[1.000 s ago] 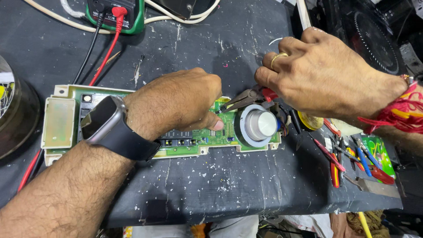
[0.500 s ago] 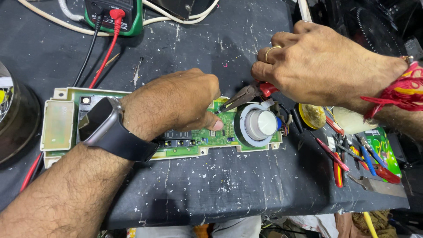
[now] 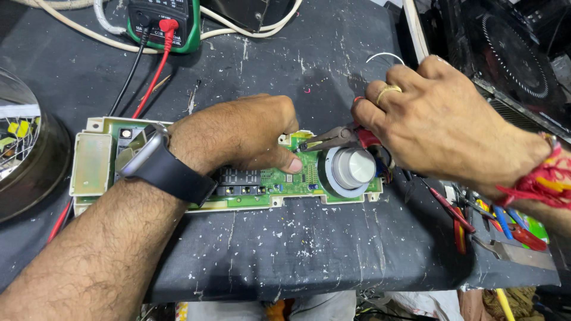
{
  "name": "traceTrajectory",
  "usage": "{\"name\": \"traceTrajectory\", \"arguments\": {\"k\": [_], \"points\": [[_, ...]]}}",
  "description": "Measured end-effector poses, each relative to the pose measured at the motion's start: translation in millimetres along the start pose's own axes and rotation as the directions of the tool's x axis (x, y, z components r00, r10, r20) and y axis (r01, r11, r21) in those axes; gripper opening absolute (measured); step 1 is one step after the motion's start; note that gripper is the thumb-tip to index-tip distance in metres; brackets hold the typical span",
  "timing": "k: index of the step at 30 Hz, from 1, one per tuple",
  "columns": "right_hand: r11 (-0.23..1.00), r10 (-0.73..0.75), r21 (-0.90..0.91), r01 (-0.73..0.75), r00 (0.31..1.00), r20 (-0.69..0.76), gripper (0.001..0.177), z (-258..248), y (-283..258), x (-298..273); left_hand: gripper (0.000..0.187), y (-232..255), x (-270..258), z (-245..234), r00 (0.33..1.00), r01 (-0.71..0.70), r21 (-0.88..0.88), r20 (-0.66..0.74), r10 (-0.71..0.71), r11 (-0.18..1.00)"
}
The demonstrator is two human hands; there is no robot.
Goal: The person repairs a circuit board inside a white plastic housing. They use a red-handled tool to scrape a green component, then use pliers to remove a small part. Finally, they use a soldering iron to work on the same green component.
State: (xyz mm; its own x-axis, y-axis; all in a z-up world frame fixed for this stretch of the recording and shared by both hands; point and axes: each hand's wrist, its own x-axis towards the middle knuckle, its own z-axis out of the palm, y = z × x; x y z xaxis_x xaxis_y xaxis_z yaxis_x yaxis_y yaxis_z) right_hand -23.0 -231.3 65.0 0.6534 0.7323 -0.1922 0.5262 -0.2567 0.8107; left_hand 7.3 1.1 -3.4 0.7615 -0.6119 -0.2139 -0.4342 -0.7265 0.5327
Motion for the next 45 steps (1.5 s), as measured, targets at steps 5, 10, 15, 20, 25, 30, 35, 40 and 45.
{"name": "traceTrajectory", "arguments": {"k": [5, 10, 15, 20, 25, 30, 35, 40, 45], "points": [[0.998, 0.068, -0.004, -0.069, 0.992, -0.102, 0.025, -4, -15, -13, 0.044, -2, 3, 2, 1.000, -0.001, 0.019, 0.013, 0.001, 1.000], [0.986, 0.164, 0.032, -0.164, 0.986, 0.003, 0.026, -8, -29, -18, 0.043, -3, 2, 1, 1.000, -0.018, -0.004, -0.009, 0.018, 1.000], [0.989, 0.125, 0.090, -0.119, 0.990, -0.071, 0.041, 8, -20, -14, 0.045, -2, 3, 2, 1.000, 0.019, -0.015, -0.007, -0.019, 1.000], [0.992, 0.103, 0.090, -0.093, 0.987, -0.120, 0.041, 10, -17, -13, 0.046, 0, 2, 1, 1.000, 0.027, -0.016, -0.002, -0.027, 0.999], [0.990, 0.107, 0.099, -0.099, 0.991, -0.085, 0.039, 3, -15, -16, 0.044, 3, -1, -1, 0.997, 0.076, -0.027, 0.011, -0.076, 0.997], [0.961, 0.127, 0.249, -0.119, 0.992, -0.015, 0.033, 5, -14, -8, 0.046, 3, -2, -2, 0.998, 0.058, 0.002, 0.012, -0.058, 0.998], [0.971, 0.164, 0.191, -0.142, 0.981, -0.104, 0.043, 7, 1, -25, 0.047, 5, -3, -4, 0.997, 0.073, -0.035, 0.015, -0.073, 0.997], [0.910, 0.209, 0.380, -0.166, 0.975, -0.077, 0.057, 15, -4, -44, 0.043, 6, -2, -4, 0.992, 0.108, -0.018, 0.066, -0.106, 0.994], [0.463, 0.400, 0.694, -0.551, 0.829, 0.391, 0.040, 24, -12, -39, 0.041, 1, -1, -3, 0.998, 0.059, 0.014, 0.031, -0.059, 0.998]]}}
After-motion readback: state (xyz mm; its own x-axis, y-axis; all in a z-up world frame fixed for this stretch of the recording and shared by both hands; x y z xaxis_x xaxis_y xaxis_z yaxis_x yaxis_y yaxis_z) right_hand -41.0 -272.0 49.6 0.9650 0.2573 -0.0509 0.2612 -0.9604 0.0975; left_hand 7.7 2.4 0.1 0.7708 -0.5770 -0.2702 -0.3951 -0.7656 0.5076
